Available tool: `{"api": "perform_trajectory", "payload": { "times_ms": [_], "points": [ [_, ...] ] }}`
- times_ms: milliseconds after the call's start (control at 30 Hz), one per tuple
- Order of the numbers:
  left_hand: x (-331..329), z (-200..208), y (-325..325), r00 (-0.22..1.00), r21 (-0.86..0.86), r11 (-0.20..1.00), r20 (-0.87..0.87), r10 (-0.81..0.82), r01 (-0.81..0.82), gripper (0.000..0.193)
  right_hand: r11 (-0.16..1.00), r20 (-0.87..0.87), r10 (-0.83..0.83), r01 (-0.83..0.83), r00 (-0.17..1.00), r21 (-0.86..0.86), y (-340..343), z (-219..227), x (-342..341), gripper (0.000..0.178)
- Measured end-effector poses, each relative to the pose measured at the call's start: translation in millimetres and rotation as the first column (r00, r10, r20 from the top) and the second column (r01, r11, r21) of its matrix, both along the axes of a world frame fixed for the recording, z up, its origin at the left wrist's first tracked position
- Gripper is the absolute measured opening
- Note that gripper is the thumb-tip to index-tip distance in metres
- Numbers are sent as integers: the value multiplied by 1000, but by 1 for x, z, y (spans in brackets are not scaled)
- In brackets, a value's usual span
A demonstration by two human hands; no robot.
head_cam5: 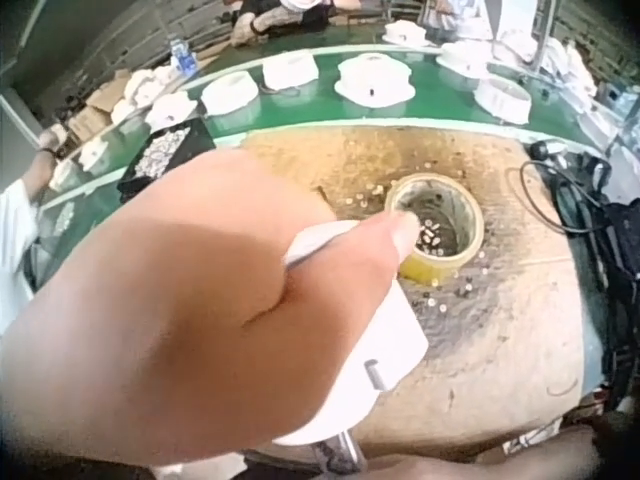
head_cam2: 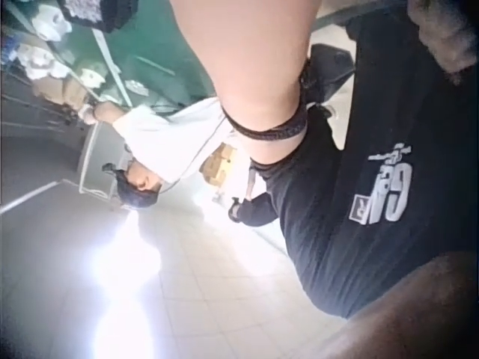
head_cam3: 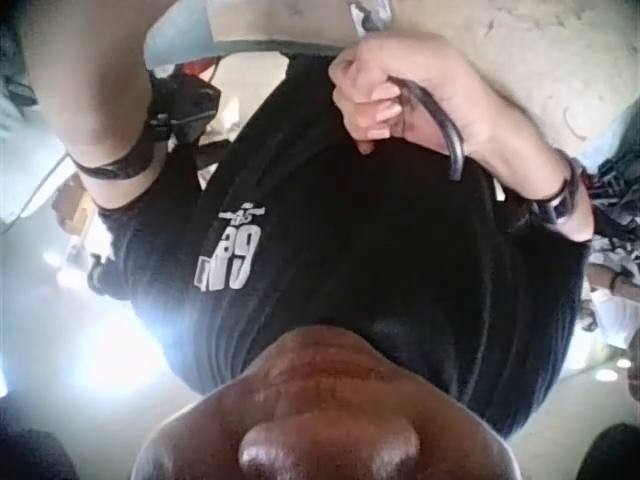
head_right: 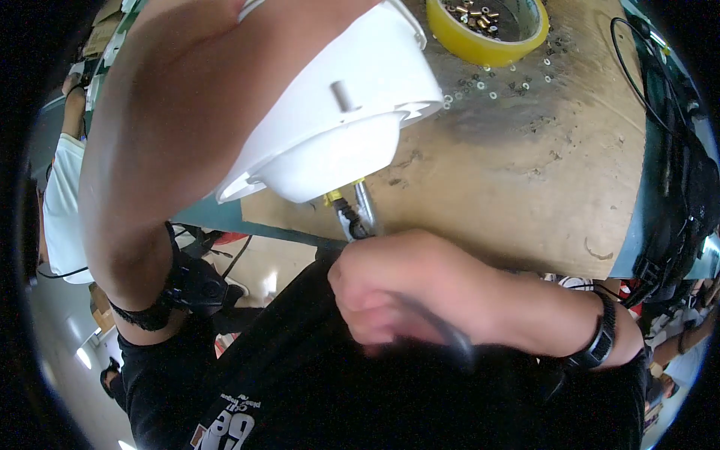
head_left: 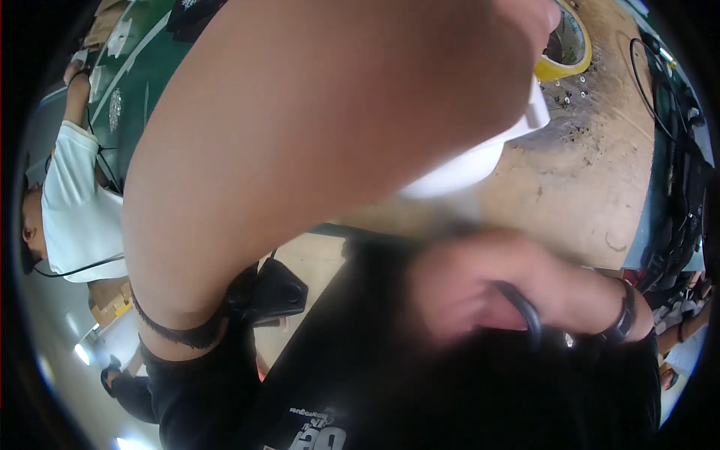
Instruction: Assembling plastic components for electronic devices, involving installing small parts and packing finished units into boxes.
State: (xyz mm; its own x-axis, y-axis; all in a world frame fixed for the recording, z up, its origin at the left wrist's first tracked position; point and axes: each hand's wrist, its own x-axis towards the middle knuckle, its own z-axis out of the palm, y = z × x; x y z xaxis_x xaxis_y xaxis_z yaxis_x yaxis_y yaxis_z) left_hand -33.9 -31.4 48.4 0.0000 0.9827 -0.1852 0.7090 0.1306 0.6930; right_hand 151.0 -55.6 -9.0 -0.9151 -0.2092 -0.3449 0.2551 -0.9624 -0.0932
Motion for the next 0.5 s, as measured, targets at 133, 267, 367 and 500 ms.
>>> {"api": "perform_trajectory", "payload": {
  "times_ms": [133,267,367,500],
  "points": [
    [-6,-4,4,991,-10,997,-109,-74,74,43,998,35,-11,13,999,-58,-2,-6,2,30],
    [-1,28,-45,961,-23,988,-230,-154,152,41,986,22,-29,32,999,-163,-5,-10,7,29],
    [12,30,-42,925,-29,979,-322,-200,201,41,987,10,-37,38,999,-159,-5,-4,4,31],
    [13,30,-28,860,-48,964,-442,-255,261,39,995,18,-43,44,999,-93,-5,-2,5,33]
  ]
}}
